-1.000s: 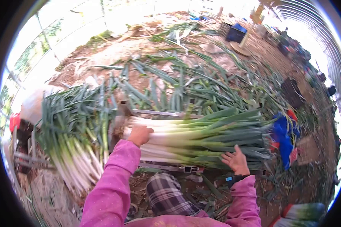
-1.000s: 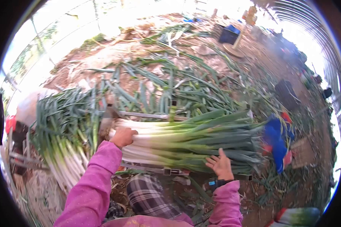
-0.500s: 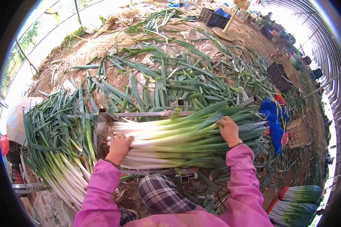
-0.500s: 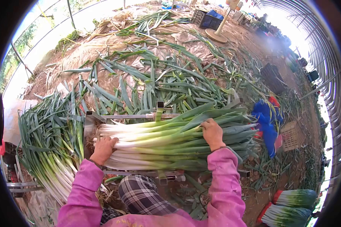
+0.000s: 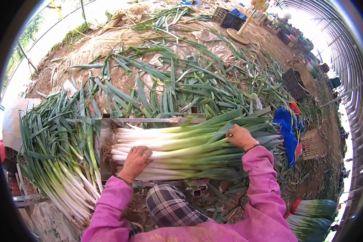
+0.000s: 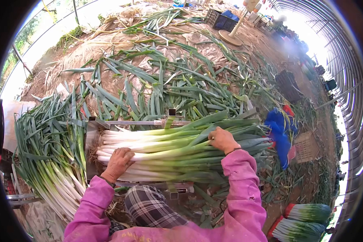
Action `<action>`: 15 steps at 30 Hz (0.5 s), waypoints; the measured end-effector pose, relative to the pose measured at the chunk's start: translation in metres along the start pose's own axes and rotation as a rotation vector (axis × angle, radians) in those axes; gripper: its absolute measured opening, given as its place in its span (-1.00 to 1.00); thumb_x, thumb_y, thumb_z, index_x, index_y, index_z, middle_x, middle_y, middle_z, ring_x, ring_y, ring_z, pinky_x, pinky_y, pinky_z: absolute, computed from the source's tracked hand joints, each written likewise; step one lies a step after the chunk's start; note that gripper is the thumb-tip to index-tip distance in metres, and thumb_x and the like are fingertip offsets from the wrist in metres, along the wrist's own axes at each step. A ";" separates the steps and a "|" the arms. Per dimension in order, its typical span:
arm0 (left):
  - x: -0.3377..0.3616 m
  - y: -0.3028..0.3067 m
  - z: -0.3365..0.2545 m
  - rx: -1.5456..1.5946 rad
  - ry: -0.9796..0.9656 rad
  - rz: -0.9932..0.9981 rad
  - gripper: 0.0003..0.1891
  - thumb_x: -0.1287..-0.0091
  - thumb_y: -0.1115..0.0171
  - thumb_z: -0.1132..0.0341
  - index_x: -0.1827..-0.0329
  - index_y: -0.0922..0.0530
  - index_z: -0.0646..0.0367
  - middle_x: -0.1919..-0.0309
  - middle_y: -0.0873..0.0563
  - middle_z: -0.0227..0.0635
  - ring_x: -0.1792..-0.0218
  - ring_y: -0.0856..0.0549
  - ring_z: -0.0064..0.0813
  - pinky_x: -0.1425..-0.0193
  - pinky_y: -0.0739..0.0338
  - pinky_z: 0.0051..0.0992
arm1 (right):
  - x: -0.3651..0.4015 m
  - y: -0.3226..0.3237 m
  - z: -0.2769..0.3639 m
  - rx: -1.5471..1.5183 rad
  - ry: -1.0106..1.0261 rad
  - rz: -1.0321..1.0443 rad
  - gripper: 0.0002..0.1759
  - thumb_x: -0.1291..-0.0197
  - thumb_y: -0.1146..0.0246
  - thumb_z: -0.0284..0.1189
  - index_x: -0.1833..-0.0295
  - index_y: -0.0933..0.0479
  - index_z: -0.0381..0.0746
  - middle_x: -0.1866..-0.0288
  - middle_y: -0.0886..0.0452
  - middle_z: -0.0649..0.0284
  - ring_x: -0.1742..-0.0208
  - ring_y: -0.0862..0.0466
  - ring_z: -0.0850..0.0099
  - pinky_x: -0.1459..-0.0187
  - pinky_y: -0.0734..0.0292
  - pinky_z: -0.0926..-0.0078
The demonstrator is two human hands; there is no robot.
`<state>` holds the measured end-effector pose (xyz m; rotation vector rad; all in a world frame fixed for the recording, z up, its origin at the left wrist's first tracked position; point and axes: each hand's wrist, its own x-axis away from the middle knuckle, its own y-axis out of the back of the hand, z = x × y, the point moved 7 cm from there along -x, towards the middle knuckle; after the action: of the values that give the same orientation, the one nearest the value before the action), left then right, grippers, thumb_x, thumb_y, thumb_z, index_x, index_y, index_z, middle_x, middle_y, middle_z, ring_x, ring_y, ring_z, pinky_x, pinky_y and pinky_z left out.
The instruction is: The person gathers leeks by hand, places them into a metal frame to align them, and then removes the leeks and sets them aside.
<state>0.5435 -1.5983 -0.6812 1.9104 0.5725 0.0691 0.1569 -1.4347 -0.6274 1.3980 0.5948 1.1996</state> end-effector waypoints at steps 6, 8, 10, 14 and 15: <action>0.008 -0.003 -0.003 -0.063 0.002 -0.045 -0.63 -0.16 -0.37 0.21 -0.04 -0.56 0.01 -0.09 -0.56 -0.23 -0.18 -0.51 -0.16 -0.33 -0.31 -0.01 | 0.004 0.006 0.026 0.250 -0.001 0.170 -0.83 0.00 -0.33 -0.29 0.26 -0.65 -0.07 0.13 -0.58 0.07 0.11 -0.66 0.09 0.07 -0.57 0.14; 0.009 -0.006 -0.002 -0.066 0.008 -0.064 -0.63 -0.17 -0.37 0.21 -0.04 -0.56 0.01 -0.09 -0.56 -0.23 -0.19 -0.51 -0.16 -0.35 -0.30 0.01 | 0.003 -0.003 0.030 0.386 0.009 0.075 -0.81 -0.02 -0.29 -0.34 0.24 -0.64 -0.15 0.13 -0.58 0.05 0.13 -0.69 0.09 0.12 -0.60 0.15; 0.009 -0.008 -0.001 -0.063 0.022 -0.057 -0.63 -0.17 -0.37 0.21 -0.04 -0.56 0.01 -0.09 -0.56 -0.23 -0.20 -0.50 -0.15 -0.36 -0.29 0.03 | 0.009 -0.014 0.034 0.432 -0.009 -0.012 -0.79 -0.03 -0.26 -0.36 0.23 -0.61 -0.22 0.15 -0.58 0.03 0.17 -0.70 0.07 0.16 -0.61 0.13; 0.006 -0.012 0.001 -0.063 0.054 -0.036 -0.65 -0.19 -0.35 0.21 -0.03 -0.56 0.02 -0.10 -0.55 -0.22 -0.22 -0.49 -0.14 -0.36 -0.28 0.05 | 0.024 -0.023 0.039 0.334 -0.162 -0.156 -0.78 -0.04 -0.22 -0.35 0.26 -0.56 -0.27 0.16 -0.58 -0.01 0.22 -0.70 0.02 0.16 -0.62 0.08; 0.007 -0.013 0.001 -0.071 0.059 -0.040 -0.65 -0.19 -0.35 0.22 -0.03 -0.56 0.02 -0.10 -0.55 -0.21 -0.23 -0.48 -0.13 -0.36 -0.28 0.05 | 0.031 -0.024 0.040 0.304 -0.194 -0.189 -0.77 -0.04 -0.22 -0.35 0.25 -0.56 -0.28 0.16 -0.59 -0.02 0.23 -0.70 0.01 0.16 -0.62 0.08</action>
<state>0.5449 -1.5923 -0.6949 1.8319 0.6397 0.1191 0.2102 -1.4186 -0.6337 1.6503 0.7760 0.8349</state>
